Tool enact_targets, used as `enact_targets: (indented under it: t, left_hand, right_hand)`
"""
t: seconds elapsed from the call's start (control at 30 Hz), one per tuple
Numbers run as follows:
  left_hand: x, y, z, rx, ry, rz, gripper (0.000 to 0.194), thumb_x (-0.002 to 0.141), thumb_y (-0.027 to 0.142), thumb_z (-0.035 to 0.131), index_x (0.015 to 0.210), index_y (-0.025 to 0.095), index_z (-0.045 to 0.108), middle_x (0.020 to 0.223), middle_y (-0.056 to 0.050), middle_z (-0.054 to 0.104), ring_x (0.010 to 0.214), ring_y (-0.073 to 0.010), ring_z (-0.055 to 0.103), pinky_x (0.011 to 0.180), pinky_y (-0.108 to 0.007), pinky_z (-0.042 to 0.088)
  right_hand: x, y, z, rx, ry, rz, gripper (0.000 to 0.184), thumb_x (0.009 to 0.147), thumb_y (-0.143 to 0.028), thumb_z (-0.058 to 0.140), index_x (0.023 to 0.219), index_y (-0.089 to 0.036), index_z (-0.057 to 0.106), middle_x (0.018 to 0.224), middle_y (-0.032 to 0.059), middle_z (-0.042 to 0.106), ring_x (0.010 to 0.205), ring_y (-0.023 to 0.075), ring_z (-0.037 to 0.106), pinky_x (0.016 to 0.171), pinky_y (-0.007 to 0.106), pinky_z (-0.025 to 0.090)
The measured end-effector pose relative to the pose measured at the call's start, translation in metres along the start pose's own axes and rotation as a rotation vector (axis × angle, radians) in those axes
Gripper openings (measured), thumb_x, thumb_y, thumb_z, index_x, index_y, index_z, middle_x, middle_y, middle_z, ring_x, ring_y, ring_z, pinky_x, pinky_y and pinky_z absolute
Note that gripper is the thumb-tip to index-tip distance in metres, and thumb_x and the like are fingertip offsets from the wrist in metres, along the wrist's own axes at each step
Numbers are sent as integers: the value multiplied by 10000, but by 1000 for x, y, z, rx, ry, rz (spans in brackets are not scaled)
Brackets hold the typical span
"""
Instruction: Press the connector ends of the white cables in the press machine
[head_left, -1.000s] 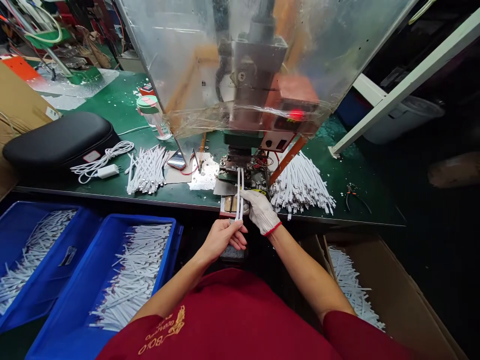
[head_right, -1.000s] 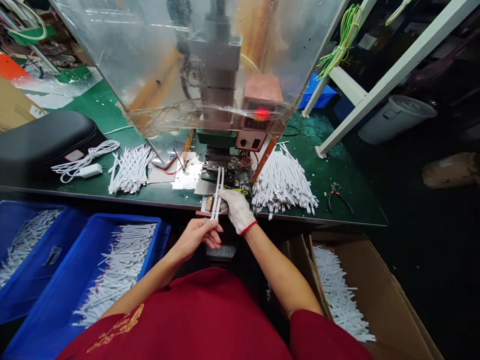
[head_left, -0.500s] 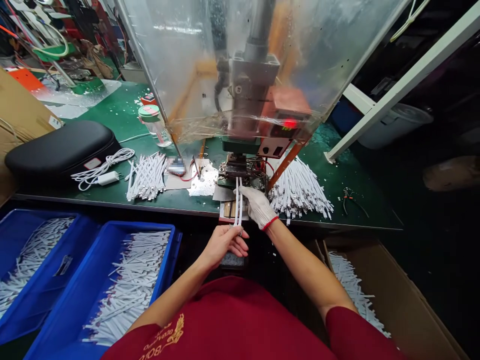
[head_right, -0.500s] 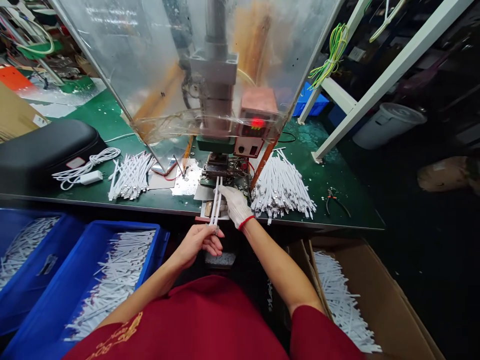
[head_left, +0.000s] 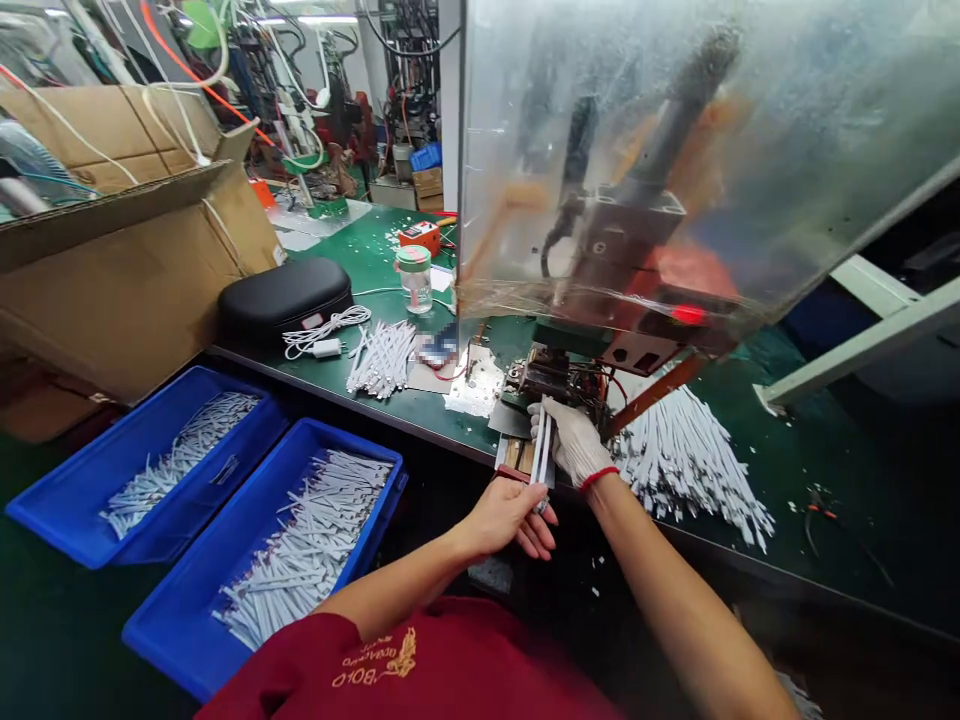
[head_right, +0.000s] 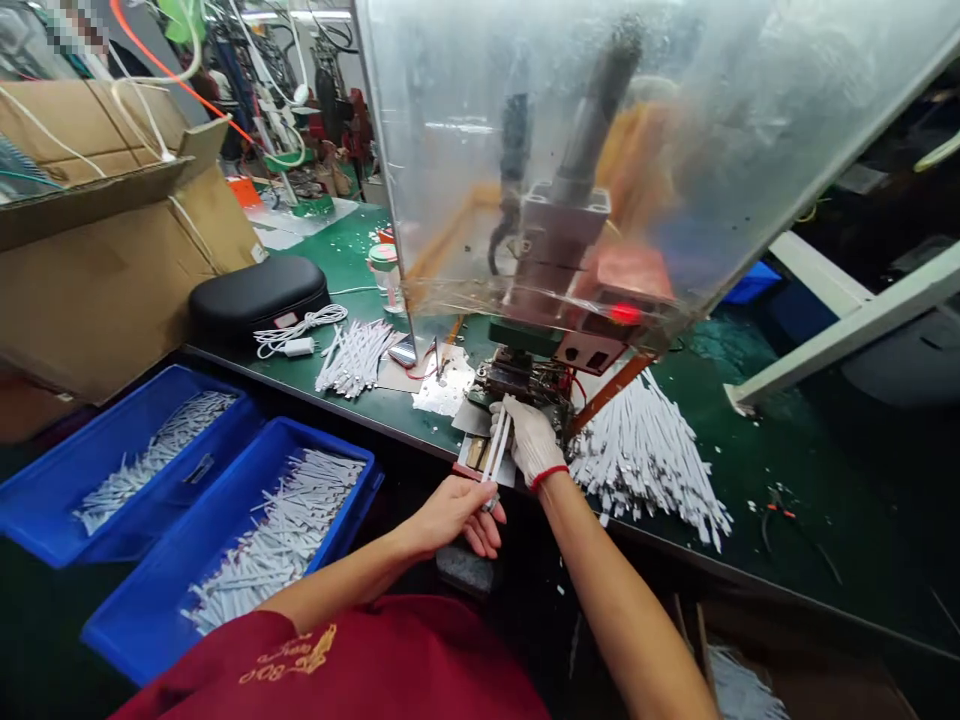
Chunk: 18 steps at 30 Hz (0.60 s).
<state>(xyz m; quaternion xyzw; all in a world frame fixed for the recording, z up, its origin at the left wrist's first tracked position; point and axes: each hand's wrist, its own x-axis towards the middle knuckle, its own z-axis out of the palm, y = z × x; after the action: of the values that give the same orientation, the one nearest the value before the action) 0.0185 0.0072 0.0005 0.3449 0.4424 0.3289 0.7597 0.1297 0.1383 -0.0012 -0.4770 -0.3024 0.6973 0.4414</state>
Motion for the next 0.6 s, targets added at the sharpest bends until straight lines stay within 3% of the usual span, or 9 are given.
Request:
enact_targets:
  t: [0.27,0.6]
  left_hand:
    - [2,-1,-1,12,-23,30,719,620,820,547,730,113,612,565,-77,648,461,-166,618,457,-243,432]
    - [4,-4,-1,7,-17,42,696,650,800,547,739,113,611,571,-83,655,467,-173,624,464,-248,432]
  right_hand:
    - [-2,0,4,-13,62,25,218,848,-280,615,744,-91,652,553,39,577,417,105,506,382,216,417]
    - [-3,-3,7,-4,5,3,231,829,-303,630,716,-102,637,538,28,553,410,101,489,401,230,431]
